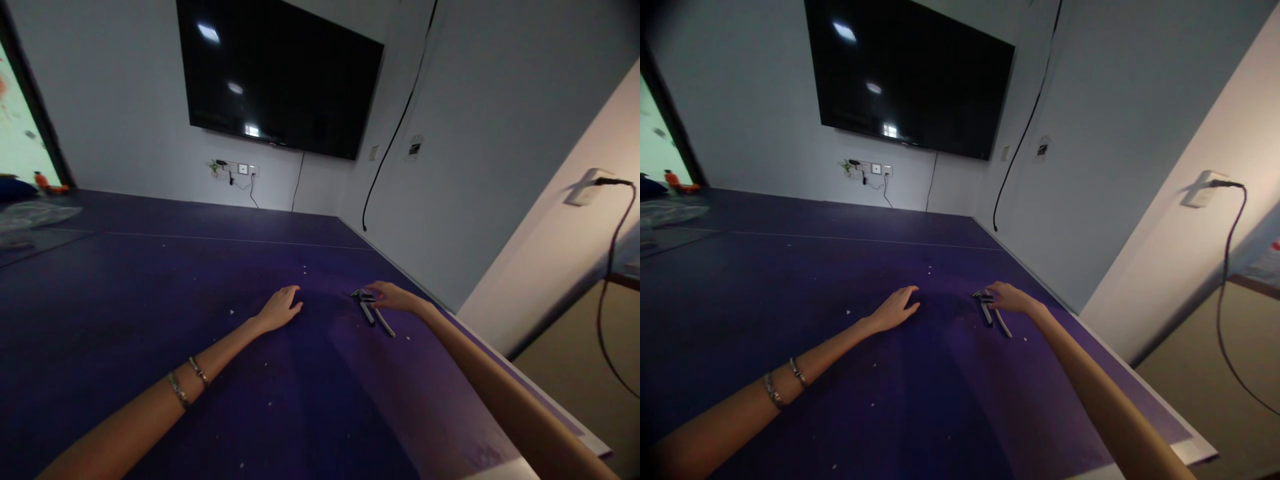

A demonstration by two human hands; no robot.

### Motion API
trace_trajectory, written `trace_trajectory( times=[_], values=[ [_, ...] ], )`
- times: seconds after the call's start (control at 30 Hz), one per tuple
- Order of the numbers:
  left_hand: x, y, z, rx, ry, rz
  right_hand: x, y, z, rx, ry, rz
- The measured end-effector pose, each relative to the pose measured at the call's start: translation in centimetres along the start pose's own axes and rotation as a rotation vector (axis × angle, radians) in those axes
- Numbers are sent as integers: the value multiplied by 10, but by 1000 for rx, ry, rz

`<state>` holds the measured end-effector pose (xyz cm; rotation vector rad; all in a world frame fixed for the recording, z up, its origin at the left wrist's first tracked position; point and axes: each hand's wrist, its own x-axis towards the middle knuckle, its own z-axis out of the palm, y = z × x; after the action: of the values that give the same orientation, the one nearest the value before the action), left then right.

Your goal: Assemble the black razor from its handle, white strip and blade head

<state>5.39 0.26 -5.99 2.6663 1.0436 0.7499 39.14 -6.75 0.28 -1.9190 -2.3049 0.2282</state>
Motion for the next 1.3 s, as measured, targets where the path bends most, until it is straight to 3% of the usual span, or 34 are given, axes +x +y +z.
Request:
trace_trajectory(
  times=[0.13,0.3,0.97,1.13,1.3],
  values=[
    [-12,-17,8,62,-28,-27,-10,42,-3,5,-63,174],
    [-16,-19,17,126,-24,10,-9,62,5,-32,-121,262],
    [-16,-19,19,149,-20,2,2,72,19,106,-149,245],
    [-16,-18,20,126,-21,-2,2,68,15,117,-158,312],
    [-16,-14,17,106,-25,-20,12,58,12,51,-49,220]
  ],
)
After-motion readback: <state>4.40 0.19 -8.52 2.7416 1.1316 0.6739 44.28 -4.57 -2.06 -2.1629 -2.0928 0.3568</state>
